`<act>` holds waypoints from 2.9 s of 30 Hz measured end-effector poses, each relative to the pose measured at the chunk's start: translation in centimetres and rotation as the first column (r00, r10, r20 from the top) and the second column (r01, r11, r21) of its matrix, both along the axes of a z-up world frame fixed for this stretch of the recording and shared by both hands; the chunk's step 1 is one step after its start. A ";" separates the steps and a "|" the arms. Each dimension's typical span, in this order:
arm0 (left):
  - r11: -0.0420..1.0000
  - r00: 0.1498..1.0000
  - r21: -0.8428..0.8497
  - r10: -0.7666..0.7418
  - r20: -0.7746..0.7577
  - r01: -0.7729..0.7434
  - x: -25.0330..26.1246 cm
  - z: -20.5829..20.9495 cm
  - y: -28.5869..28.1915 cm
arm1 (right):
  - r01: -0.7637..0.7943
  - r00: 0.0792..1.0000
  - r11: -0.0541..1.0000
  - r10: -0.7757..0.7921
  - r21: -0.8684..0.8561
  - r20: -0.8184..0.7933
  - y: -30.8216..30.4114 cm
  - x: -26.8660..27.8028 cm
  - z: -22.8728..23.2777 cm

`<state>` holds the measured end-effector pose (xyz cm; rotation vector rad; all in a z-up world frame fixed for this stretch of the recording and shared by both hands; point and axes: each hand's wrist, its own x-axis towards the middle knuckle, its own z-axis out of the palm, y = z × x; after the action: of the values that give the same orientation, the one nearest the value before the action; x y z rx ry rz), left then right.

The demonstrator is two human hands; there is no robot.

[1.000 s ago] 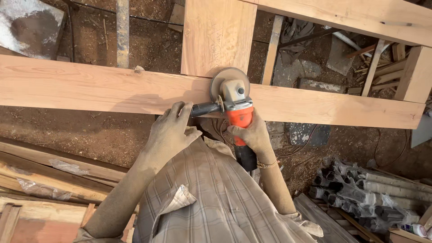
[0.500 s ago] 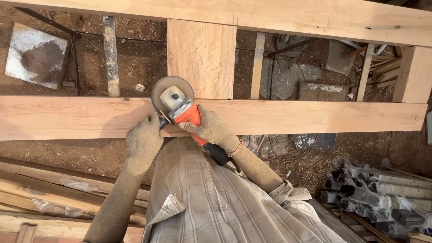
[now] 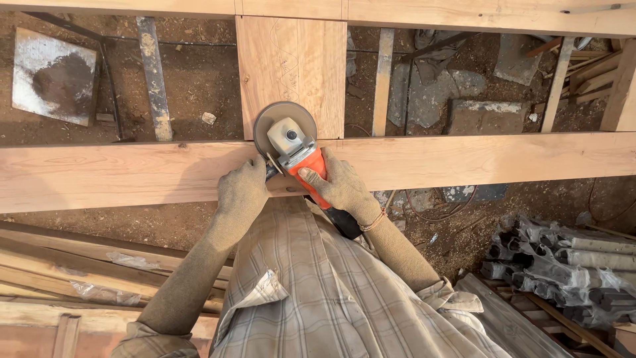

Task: The person uses an angle grinder to sand the surface of a wooden frame. They move the tool along the edges and flat surfaces of the frame, generating sawdust. The person occasionally pauses to wipe the surface with their gloved hand.

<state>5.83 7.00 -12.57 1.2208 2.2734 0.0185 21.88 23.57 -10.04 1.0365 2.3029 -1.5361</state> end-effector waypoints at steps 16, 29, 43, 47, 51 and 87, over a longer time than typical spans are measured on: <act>0.988 0.984 -0.026 -0.147 0.097 0.150 3.8 -0.4 4.5 | 0.154 0.988 0.988 -0.154 0.008 0.011 1.7 6.3 0.2; 0.896 0.898 0.182 -0.428 0.104 0.406 9.5 0.9 10.2 | 0.551 0.835 0.830 -0.549 -0.087 0.041 0.8 14.6 1.8; 0.998 0.999 0.034 -0.047 -0.015 0.047 1.7 -1.0 0.0 | 0.077 0.973 0.996 -0.084 0.041 0.216 -0.8 1.9 2.4; 0.990 0.987 0.043 0.141 -0.083 -0.138 -1.2 0.1 -4.4 | -0.088 0.986 0.996 0.090 -0.020 0.138 -2.4 -4.0 2.3; 0.988 0.984 0.029 0.152 -0.092 -0.150 -1.7 0.0 -4.8 | -0.138 0.987 0.990 0.138 -0.002 0.087 -2.4 -4.7 1.8; 0.981 0.969 -0.005 0.193 -0.153 -0.196 5.6 2.1 -8.4 | -0.199 0.980 0.979 0.199 -0.038 0.016 -5.8 2.1 1.0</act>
<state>11.44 -1.42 -10.48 1.0148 2.5122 -0.0252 23.98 17.74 -9.00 0.7809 2.2782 -1.4762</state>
